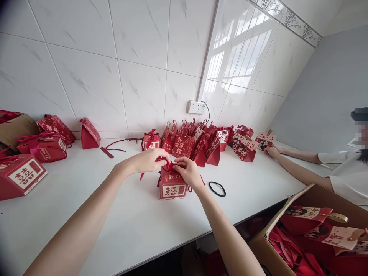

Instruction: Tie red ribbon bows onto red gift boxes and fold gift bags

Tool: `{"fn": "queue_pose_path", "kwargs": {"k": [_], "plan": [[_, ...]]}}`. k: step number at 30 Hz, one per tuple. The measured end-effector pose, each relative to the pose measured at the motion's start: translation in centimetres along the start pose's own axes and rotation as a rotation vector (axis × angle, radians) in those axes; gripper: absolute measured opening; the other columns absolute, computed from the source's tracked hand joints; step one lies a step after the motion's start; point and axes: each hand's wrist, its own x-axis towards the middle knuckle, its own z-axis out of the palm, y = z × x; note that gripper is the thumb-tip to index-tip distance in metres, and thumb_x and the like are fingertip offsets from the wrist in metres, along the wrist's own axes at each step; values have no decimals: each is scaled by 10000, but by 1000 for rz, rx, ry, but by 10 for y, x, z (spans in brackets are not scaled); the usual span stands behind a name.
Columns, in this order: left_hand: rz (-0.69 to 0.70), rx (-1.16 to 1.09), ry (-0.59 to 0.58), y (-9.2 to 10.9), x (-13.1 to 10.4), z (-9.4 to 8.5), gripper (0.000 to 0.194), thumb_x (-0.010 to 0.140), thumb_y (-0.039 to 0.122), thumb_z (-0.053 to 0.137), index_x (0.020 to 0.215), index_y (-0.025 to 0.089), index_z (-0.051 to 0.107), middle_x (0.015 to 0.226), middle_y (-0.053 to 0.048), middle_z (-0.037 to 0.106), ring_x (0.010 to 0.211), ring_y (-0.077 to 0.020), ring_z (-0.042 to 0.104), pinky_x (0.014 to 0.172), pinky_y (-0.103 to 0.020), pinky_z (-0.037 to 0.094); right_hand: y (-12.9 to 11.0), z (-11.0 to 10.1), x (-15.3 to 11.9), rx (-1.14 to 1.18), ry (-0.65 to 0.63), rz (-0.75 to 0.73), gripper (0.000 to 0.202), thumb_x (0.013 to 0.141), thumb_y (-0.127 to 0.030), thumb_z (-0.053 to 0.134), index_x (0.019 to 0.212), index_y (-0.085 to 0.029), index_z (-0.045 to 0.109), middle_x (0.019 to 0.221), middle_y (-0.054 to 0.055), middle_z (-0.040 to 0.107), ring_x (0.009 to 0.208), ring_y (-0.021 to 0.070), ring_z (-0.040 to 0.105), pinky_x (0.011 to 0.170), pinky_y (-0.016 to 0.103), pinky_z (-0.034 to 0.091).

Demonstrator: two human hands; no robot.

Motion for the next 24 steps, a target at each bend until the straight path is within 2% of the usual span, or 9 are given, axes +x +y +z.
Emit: {"fn": "queue_pose_path", "kwargs": {"k": [2, 6, 10, 13, 17, 24], "plan": [[62, 39, 46, 3, 2, 4, 280, 804, 175, 411, 852, 231, 682, 917, -20, 637, 786, -174, 589, 696, -282, 428, -2, 0, -1, -9, -37, -11, 187, 641, -291, 644, 792, -181, 636, 821, 38, 720, 806, 184, 666, 752, 312, 500], [144, 68, 191, 3, 10, 15, 296, 843, 137, 360, 882, 209, 645, 969, -35, 619, 927, -181, 580, 826, -303, 440, -2, 0, -2, -58, -62, -67, 126, 647, -264, 607, 731, -183, 656, 810, 22, 713, 774, 176, 642, 733, 305, 482], [64, -22, 310, -6, 18, 28, 140, 832, 189, 474, 935, 207, 565, 971, -27, 635, 897, -181, 591, 792, -308, 456, 0, -1, -3, -53, -81, -61, 114, 661, -279, 605, 702, -181, 649, 744, 9, 685, 710, 165, 613, 682, 293, 465], [23, -90, 315, -17, 22, 35, 54, 810, 208, 520, 855, 211, 550, 898, -4, 639, 835, -173, 598, 755, -302, 461, 1, -2, -4, -34, -96, -51, 130, 659, -305, 624, 692, -182, 647, 740, 8, 673, 694, 161, 599, 660, 286, 457], [26, -162, 336, -29, 26, 39, 45, 784, 205, 557, 817, 207, 587, 879, -1, 643, 836, -170, 601, 770, -300, 470, 1, -3, -4, -4, -93, -13, 207, 666, -382, 650, 724, -184, 654, 750, 12, 668, 685, 161, 594, 639, 281, 453], [49, -170, 218, -28, 25, 38, 160, 747, 175, 566, 842, 182, 695, 967, -57, 641, 855, -183, 609, 794, -312, 482, 4, -2, -8, 30, -26, -5, 306, 665, -474, 682, 751, -182, 645, 803, 38, 681, 730, 176, 608, 653, 285, 466]]}}
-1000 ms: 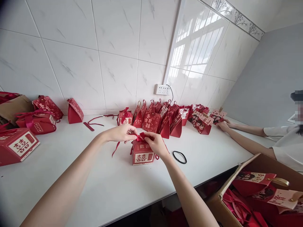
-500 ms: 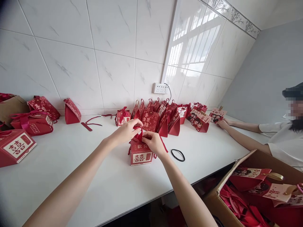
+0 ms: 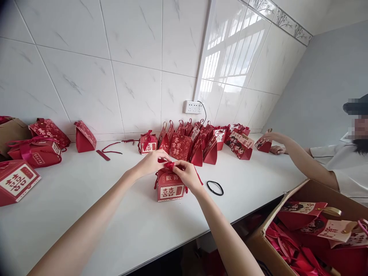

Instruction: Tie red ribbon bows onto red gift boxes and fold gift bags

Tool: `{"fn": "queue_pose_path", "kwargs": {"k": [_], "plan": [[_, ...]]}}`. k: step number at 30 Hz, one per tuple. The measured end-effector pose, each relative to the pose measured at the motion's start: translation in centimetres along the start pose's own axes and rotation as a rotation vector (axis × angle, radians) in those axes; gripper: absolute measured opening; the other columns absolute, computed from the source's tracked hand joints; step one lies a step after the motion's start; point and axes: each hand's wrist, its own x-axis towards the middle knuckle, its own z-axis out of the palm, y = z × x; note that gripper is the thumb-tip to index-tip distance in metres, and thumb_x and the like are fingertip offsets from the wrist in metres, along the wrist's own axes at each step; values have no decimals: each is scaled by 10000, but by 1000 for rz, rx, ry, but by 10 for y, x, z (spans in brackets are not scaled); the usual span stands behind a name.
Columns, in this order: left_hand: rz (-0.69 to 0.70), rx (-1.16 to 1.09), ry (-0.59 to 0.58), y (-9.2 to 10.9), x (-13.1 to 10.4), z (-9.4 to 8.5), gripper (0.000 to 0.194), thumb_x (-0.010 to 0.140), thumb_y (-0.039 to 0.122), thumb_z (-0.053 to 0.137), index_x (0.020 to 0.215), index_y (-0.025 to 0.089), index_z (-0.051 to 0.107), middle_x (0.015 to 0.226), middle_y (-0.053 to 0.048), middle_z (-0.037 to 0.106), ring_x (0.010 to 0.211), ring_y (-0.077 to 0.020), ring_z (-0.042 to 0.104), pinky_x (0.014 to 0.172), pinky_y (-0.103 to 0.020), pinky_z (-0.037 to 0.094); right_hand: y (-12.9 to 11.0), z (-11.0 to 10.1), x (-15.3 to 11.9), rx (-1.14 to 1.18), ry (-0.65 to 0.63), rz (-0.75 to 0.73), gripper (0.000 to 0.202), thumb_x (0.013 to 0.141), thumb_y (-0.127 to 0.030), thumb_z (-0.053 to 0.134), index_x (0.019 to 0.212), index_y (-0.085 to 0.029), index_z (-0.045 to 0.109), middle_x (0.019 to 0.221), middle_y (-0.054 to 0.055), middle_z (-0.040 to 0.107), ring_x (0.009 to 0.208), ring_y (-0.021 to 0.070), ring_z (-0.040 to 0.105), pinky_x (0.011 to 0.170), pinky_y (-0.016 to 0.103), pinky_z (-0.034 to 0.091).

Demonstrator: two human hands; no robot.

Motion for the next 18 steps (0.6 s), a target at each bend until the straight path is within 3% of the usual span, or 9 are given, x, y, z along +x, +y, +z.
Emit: {"fn": "queue_pose_path", "kwargs": {"k": [5, 10, 14, 18], "plan": [[26, 34, -102, 5, -3, -6, 200, 744, 192, 520, 843, 176, 692, 928, -49, 637, 830, -180, 602, 775, -300, 459, 3, -1, -1, 26, 48, -7, 313, 669, -479, 679, 750, -182, 623, 793, 43, 686, 720, 177, 622, 647, 288, 479], [49, 30, -221, 10, -5, -6, 200, 757, 274, 509, 604, 168, 582, 794, -32, 603, 753, -181, 573, 695, -292, 431, 7, -1, -1, 63, 133, -8, 392, 631, -478, 716, 864, -201, 563, 762, 30, 689, 676, 173, 629, 618, 288, 485], [-18, -55, -225, 11, -4, -2, 342, 795, 433, 495, 582, 167, 523, 819, -27, 595, 719, -170, 560, 639, -282, 417, 5, -2, -2, -21, 135, -61, 342, 660, -488, 693, 784, -192, 575, 777, 37, 665, 716, 171, 615, 650, 288, 479], [-40, -135, -228, 6, -2, 1, 367, 805, 455, 489, 599, 156, 545, 878, -36, 619, 741, -165, 564, 656, -278, 425, 2, -4, -3, -80, 126, -94, 306, 686, -475, 673, 766, -192, 589, 784, 32, 649, 731, 169, 596, 676, 295, 471]]}}
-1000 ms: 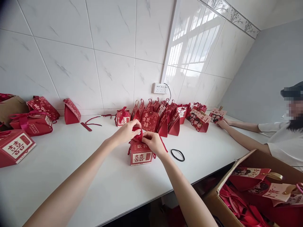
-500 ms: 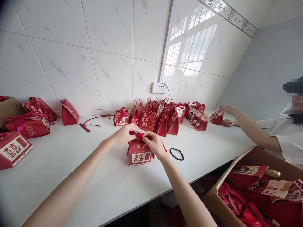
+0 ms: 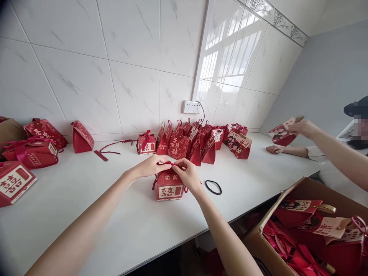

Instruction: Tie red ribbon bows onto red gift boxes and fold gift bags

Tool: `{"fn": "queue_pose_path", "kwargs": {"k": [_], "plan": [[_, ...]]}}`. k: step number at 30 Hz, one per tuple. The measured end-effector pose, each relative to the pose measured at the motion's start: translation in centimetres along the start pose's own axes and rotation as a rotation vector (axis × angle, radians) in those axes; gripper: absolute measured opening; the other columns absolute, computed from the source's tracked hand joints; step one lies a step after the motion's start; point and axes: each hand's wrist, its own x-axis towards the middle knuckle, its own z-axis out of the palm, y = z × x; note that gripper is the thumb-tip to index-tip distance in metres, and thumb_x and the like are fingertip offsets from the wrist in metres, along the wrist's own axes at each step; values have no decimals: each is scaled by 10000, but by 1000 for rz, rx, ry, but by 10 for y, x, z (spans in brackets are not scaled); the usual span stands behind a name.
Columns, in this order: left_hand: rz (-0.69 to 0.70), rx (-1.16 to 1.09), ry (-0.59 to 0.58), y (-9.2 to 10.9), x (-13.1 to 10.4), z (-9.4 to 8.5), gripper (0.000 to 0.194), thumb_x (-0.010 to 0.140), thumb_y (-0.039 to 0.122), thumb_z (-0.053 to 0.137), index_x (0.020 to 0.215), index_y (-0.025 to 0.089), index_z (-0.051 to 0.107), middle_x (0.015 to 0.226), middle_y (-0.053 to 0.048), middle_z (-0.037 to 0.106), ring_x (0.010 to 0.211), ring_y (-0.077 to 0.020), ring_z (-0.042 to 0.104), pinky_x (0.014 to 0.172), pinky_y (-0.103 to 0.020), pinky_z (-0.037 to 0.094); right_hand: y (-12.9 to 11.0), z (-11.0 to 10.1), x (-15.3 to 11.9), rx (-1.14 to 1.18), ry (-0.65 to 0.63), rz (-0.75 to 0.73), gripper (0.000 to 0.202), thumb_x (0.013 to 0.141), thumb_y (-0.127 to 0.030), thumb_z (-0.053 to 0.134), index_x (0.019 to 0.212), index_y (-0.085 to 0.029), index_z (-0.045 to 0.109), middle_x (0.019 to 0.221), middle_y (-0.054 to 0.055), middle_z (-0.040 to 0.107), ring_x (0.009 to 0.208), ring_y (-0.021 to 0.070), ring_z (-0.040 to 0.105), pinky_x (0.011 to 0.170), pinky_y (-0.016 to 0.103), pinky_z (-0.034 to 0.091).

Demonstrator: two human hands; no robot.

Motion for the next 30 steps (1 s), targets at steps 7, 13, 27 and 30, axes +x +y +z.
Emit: {"fn": "queue_pose_path", "kwargs": {"k": [7, 13, 27, 30], "plan": [[-40, -137, -18, -6, 4, 2, 302, 786, 367, 507, 609, 145, 611, 1002, -68, 641, 863, -193, 569, 759, -309, 448, 1, -2, 1, -106, 13, -51, 215, 734, -410, 628, 783, -203, 593, 806, 37, 660, 760, 182, 594, 719, 319, 477], [-97, -266, -15, -2, 3, 1, 219, 755, 321, 565, 751, 149, 701, 1069, -83, 652, 931, -207, 577, 821, -327, 447, 3, -8, -2, -243, 50, -211, 76, 765, -221, 503, 753, -216, 577, 924, 50, 646, 916, 200, 605, 884, 389, 454], [-139, -346, -70, 8, -2, -4, 222, 756, 229, 527, 812, 149, 726, 1176, -88, 620, 955, -187, 583, 817, -293, 449, 0, -11, -9, -435, -12, -308, 57, 772, -244, 602, 762, -226, 655, 998, 70, 601, 922, 206, 607, 847, 373, 482], [-145, -354, -93, 11, -3, -4, 229, 747, 213, 521, 832, 151, 724, 1177, -79, 627, 949, -189, 589, 819, -290, 455, 1, -10, -8, -475, -8, -321, 58, 760, -283, 654, 772, -227, 664, 1003, 70, 603, 918, 216, 606, 847, 397, 476]]}}
